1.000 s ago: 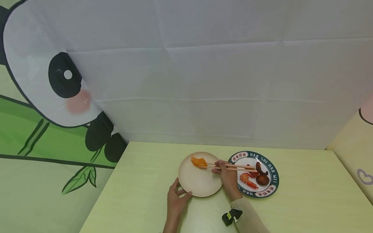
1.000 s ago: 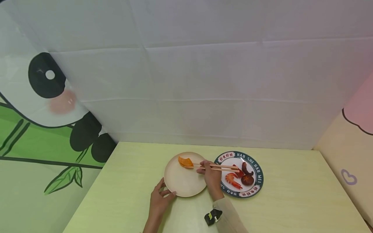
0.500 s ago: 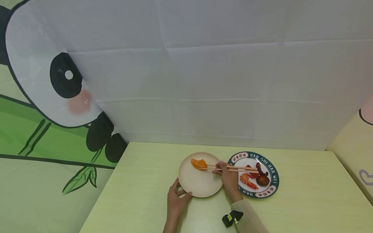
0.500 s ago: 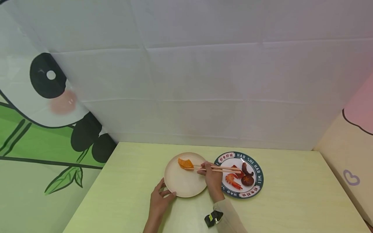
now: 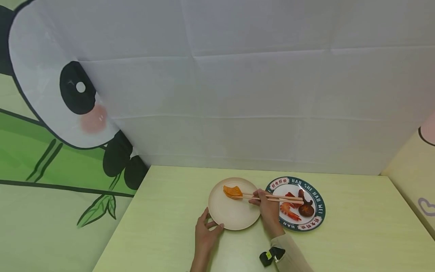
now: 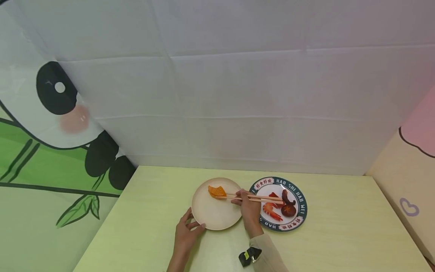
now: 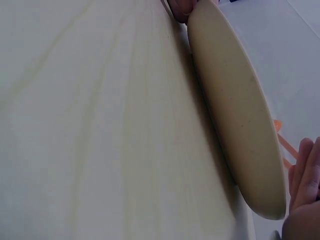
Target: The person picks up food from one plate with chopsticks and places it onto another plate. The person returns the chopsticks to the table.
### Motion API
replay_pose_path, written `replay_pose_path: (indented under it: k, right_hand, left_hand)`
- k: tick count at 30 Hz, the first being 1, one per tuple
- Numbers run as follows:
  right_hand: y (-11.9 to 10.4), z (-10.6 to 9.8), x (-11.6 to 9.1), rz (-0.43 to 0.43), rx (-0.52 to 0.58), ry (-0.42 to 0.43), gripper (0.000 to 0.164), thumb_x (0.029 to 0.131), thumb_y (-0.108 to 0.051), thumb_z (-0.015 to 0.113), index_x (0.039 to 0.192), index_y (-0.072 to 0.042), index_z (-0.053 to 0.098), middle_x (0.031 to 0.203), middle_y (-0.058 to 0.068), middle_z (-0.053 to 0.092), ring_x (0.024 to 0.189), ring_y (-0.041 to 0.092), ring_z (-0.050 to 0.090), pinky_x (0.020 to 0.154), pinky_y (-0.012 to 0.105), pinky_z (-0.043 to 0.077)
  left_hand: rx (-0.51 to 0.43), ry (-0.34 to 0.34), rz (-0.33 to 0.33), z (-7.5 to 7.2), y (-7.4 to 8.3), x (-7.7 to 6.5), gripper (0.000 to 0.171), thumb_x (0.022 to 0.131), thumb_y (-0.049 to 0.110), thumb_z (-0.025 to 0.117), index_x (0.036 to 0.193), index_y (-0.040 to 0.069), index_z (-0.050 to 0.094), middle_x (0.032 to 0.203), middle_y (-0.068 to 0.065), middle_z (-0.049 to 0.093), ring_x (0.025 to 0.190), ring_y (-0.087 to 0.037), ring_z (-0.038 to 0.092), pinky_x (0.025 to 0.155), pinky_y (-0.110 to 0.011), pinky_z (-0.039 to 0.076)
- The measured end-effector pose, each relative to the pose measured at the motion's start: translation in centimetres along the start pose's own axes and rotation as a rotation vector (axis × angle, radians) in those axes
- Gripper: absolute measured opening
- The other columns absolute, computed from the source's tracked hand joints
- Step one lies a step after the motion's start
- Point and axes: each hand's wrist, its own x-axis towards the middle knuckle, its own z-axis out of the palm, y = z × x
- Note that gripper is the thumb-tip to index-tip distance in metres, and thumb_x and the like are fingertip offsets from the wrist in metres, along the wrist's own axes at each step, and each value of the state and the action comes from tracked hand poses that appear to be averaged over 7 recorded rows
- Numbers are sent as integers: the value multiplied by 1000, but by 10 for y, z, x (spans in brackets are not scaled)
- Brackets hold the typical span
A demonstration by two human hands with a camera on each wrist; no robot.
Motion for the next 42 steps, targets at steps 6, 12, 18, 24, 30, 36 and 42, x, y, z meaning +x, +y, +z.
replay_pose_path:
  k: [6, 12, 18, 24, 30, 36, 42]
  right_hand:
    - [-1, -2, -1, 10, 7, -6, 31, 97, -18, 49, 105, 10, 60, 97, 19, 60, 70, 19, 67, 71, 29, 53]
    - [0, -3, -2, 15, 16, 2, 30, 97, -16, 48, 104, 10, 61, 98, 20, 60, 70, 20, 68, 72, 29, 53]
    - [-2, -6, -5, 30, 4, -2, 31, 97, -20, 49, 105, 7, 61, 99, 19, 60, 74, 22, 68, 74, 27, 52]
    - [-4, -8, -8, 14, 59, -18, 30, 97, -17, 49, 106, 10, 59, 101, 22, 59, 73, 23, 67, 76, 30, 52]
    - [-5, -7, -8, 0, 120, 11, 32, 96, -15, 50, 107, 14, 57, 96, 20, 59, 72, 20, 67, 73, 34, 53]
    - [-7, -9, -8, -1, 173, 25, 35, 96, -14, 51, 109, 18, 55, 95, 20, 60, 70, 19, 66, 73, 35, 53]
    - [-8, -15, -8, 18, 115, 49, 36, 96, -19, 51, 110, 14, 57, 95, 19, 63, 71, 22, 67, 75, 31, 53]
  left_hand:
    - [0, -1, -2, 0, 1, 0, 79, 70, -3, 75, 138, -4, 36, 121, -18, 46, 90, -24, 60, 68, -26, 51]
    - [13, 1, -5, 0, 2, -1, 80, 69, -3, 75, 138, -5, 36, 118, -17, 47, 88, -23, 61, 71, -29, 50]
    - [2, -1, 2, -1, 3, -1, 79, 69, -3, 75, 138, -6, 36, 119, -18, 47, 89, -24, 61, 71, -28, 51]
    - [-20, -3, 4, -1, 2, -1, 78, 70, -4, 74, 138, -6, 35, 119, -19, 46, 90, -25, 60, 70, -26, 51]
    - [-16, -2, -2, -2, 1, -1, 78, 69, -5, 74, 138, -7, 35, 119, -18, 46, 89, -25, 60, 70, -26, 51]
    - [-13, -4, -5, -2, 2, -1, 78, 70, -4, 74, 138, -6, 35, 120, -18, 46, 90, -25, 60, 70, -27, 51]
    - [-10, -4, -6, -2, 2, -1, 79, 70, -3, 74, 138, -5, 35, 121, -18, 46, 90, -24, 60, 72, -28, 51]
